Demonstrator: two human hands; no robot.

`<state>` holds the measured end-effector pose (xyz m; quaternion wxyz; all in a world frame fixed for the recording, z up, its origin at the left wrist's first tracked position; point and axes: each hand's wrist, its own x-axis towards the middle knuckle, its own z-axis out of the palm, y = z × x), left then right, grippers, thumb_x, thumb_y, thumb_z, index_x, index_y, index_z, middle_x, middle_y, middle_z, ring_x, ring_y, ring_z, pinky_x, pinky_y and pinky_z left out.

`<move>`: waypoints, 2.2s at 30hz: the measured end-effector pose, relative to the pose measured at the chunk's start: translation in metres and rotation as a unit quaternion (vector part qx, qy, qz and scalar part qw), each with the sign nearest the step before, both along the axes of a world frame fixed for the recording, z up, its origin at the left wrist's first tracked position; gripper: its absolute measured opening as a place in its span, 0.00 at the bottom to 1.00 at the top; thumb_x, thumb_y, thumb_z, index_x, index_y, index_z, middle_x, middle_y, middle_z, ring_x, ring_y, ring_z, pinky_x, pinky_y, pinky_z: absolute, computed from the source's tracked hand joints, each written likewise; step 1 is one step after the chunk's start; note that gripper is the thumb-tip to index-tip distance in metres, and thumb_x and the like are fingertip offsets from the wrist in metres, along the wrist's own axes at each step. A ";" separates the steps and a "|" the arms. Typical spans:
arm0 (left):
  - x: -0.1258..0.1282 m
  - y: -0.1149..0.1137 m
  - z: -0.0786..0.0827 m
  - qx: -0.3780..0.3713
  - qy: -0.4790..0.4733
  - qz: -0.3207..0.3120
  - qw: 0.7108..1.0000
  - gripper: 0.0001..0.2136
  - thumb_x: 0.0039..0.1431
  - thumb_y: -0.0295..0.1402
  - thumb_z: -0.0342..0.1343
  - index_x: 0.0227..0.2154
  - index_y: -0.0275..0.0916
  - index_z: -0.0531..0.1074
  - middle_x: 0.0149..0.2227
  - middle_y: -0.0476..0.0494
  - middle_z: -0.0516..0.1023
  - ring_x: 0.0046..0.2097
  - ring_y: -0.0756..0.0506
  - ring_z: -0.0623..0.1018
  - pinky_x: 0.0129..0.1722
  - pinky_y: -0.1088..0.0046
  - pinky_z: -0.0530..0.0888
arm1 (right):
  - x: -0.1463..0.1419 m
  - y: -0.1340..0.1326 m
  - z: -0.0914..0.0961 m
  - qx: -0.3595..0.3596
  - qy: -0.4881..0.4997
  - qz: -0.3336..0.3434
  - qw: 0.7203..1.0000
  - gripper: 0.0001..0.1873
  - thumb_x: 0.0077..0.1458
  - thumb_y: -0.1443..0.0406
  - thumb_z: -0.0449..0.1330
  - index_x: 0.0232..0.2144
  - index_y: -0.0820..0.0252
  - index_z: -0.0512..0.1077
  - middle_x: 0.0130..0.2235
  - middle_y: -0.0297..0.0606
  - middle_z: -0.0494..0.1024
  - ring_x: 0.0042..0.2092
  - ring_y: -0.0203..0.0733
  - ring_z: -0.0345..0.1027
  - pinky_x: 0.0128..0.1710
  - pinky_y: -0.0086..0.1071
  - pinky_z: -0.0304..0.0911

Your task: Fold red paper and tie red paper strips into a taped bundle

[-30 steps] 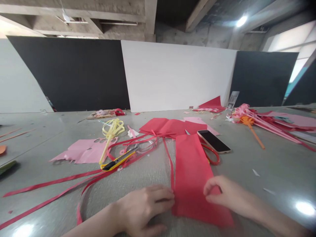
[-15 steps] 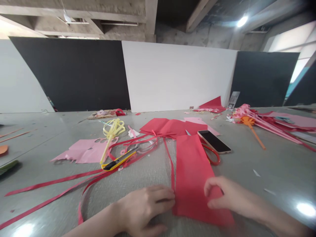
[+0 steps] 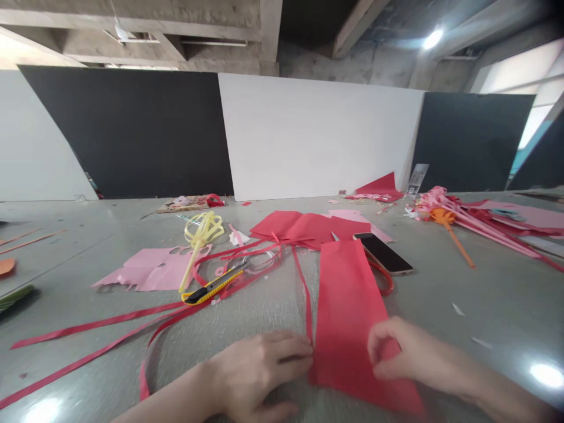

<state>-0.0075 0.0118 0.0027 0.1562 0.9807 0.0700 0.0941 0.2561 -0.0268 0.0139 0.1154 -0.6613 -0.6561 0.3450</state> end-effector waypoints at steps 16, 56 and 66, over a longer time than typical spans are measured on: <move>0.000 -0.001 0.000 0.017 0.011 -0.001 1.000 0.21 0.52 0.33 0.49 0.47 0.24 0.63 0.49 0.30 0.65 0.52 0.40 0.64 0.53 0.67 0.61 | 0.000 -0.002 0.001 -0.015 -0.003 0.003 1.000 0.07 0.36 0.69 0.59 0.23 0.55 0.72 0.32 0.32 0.74 0.37 0.41 0.66 0.34 0.29 0.56; 0.012 0.005 0.004 0.120 0.021 0.087 0.989 0.12 0.57 0.24 0.45 0.44 0.34 0.65 0.48 0.41 0.68 0.49 0.48 0.69 0.47 0.77 0.66 | 0.070 0.038 0.021 0.234 0.253 -0.095 0.934 0.15 0.41 0.67 0.54 0.35 0.53 0.69 0.46 0.35 0.71 0.46 0.47 0.64 0.37 0.33 0.62; 0.017 0.019 -0.018 0.233 -0.012 0.008 0.972 0.11 0.57 0.21 0.43 0.25 0.33 0.68 0.25 0.39 0.72 0.30 0.45 0.73 0.27 0.71 0.70 | 0.069 0.042 0.011 0.212 0.294 -0.127 0.923 0.17 0.40 0.67 0.52 0.37 0.56 0.68 0.44 0.36 0.71 0.43 0.45 0.65 0.35 0.31 0.62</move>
